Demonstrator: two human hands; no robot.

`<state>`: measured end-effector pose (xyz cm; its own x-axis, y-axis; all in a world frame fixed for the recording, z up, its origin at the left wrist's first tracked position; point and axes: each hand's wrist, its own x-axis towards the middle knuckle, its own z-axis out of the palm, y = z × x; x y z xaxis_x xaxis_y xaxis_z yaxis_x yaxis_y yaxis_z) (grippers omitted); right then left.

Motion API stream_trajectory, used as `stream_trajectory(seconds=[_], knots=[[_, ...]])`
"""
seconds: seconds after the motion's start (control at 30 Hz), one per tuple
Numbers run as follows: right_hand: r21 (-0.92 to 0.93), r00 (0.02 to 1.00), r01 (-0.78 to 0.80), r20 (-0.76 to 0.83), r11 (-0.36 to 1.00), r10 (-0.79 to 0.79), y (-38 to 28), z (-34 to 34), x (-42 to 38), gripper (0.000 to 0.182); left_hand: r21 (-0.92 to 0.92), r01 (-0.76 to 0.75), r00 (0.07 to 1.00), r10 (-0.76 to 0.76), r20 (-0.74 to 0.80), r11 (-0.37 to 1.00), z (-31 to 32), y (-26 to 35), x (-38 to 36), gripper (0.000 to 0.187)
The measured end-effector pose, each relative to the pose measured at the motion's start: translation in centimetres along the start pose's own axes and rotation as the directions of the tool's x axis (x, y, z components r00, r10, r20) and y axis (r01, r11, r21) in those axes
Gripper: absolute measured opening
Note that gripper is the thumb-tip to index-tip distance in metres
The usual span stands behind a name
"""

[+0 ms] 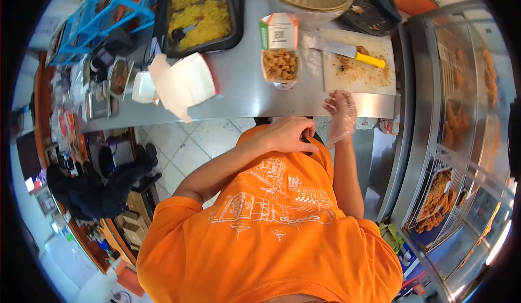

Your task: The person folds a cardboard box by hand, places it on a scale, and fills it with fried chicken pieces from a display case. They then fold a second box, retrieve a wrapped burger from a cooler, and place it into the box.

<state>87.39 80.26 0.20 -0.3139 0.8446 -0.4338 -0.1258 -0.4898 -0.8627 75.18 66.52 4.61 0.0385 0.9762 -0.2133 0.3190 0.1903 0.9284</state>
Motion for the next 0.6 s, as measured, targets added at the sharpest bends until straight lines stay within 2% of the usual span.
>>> stream_trajectory(seconds=[0.03, 0.1, 0.13, 0.17, 0.2, 0.23, 0.27, 0.3, 0.33, 0.37, 0.4, 0.43, 0.47, 0.5, 0.53, 0.57, 0.6], knots=[[0.012, 0.999, 0.023, -0.027, 1.0, -0.022, 0.5, 0.4, -0.7, 0.013, 0.009, -0.024, 0.999, 0.024, 0.027, 1.0, 0.4, 0.4, 0.3, 0.038], [-0.08, 0.99, 0.138, -0.011, 0.987, -0.139, -0.4, -1.4, -1.0, 0.017, 0.077, -0.075, 0.997, 0.073, 0.027, 0.994, 1.8, 1.3, 1.6, 0.035], [-0.089, 0.974, 0.2, -0.087, 0.976, -0.207, -3.0, -4.2, -0.9, 0.017, 0.066, -0.093, 0.994, 0.089, 0.058, 0.994, 2.5, 1.3, 2.3, 0.033], [-0.272, 0.816, 0.473, -0.222, 0.838, -0.533, -6.2, -7.2, -1.3, 0.018, 0.053, -0.109, 0.991, 0.104, 0.088, 0.993, 2.9, 0.9, 2.8, 0.03], [-0.486, 0.549, 0.633, -0.266, 0.603, -0.792, -9.5, -10.4, -1.8, 0.02, 0.047, -0.065, 0.993, 0.06, 0.106, 0.997, 3.4, 0.5, 3.5, 0.027], [-0.428, 0.368, 0.737, -0.396, 0.524, -0.841, -13.9, -15.8, -2.0, 0.017, 0.042, -0.008, 0.992, 0.003, 0.122, 0.999, 3.9, 0.0, 4.1, 0.025], [-0.614, 0.135, 0.665, -0.462, 0.426, -0.876, -19.2, -19.6, -3.9, 0.016, 0.033, 0.05, 0.989, -0.054, 0.135, 0.998, 4.1, -0.3, 4.6, 0.023], [-0.73, 0.011, 0.539, -0.492, 0.42, -0.871, -23.1, -26.7, -5.1, 0.008, 0.034, 0.115, 0.983, -0.119, 0.14, 0.993, 4.2, -0.5, 5.1, 0.021], [-0.784, -0.117, 0.408, -0.553, 0.467, -0.825, -26.9, -33.0, -5.8, 0.01, 0.02, 0.152, 0.977, -0.153, 0.15, 0.988, 4.3, -0.8, 5.8, 0.021], [-0.881, -0.131, 0.029, -0.472, 0.472, -0.872, -30.6, -35.1, -7.3, 0.018, 0.007, 0.194, 0.97, -0.193, 0.148, 0.981, 4.6, -0.9, 6.6, 0.021], [-0.897, -0.059, 0.121, -0.433, 0.424, -0.899, -32.6, -43.5, -6.7, 0.02, 0.021, 0.164, 0.975, -0.166, 0.148, 0.986, 5.0, -0.5, 7.3, 0.021], [-0.909, 0.089, -0.064, -0.416, 0.411, -0.905, -35.3, -46.0, -7.1, 0.02, 0.043, 0.172, 0.978, -0.176, 0.11, 0.984, 5.5, -0.1, 8.1, 0.022], [-0.923, 0.222, -0.237, -0.356, 0.304, -0.908, -37.9, -49.5, -5.9, 0.022, 0.066, 0.184, 0.98, -0.189, 0.07, 0.981, 6.2, 0.5, 9.3, 0.024], [-0.917, 0.288, -0.31, -0.342, 0.25, -0.895, -40.6, -46.6, -5.2, 0.023, 0.081, 0.16, 0.984, -0.165, 0.062, 0.984, 7.1, 1.3, 10.6, 0.024], [-0.959, 0.445, -0.262, -0.22, 0.108, -0.868, -43.0, -47.8, -3.6, 0.028, 0.072, 0.172, 0.983, -0.176, 0.046, 0.982, 8.1, 2.2, 12.0, 0.024], [-0.974, 0.557, -0.178, 0.018, -0.14, -0.831, -45.1, -51.8, -0.6, 0.026, 0.062, 0.188, 0.981, -0.19, 0.029, 0.98, 9.1, 3.2, 13.6, 0.024], [-0.999, 0.659, 0.003, 0.036, -0.045, -0.751, -46.2, -48.5, 0.4, 0.028, 0.036, 0.182, 0.982, -0.183, 0.04, 0.983, 10.3, 4.8, 15.1, 0.024]])
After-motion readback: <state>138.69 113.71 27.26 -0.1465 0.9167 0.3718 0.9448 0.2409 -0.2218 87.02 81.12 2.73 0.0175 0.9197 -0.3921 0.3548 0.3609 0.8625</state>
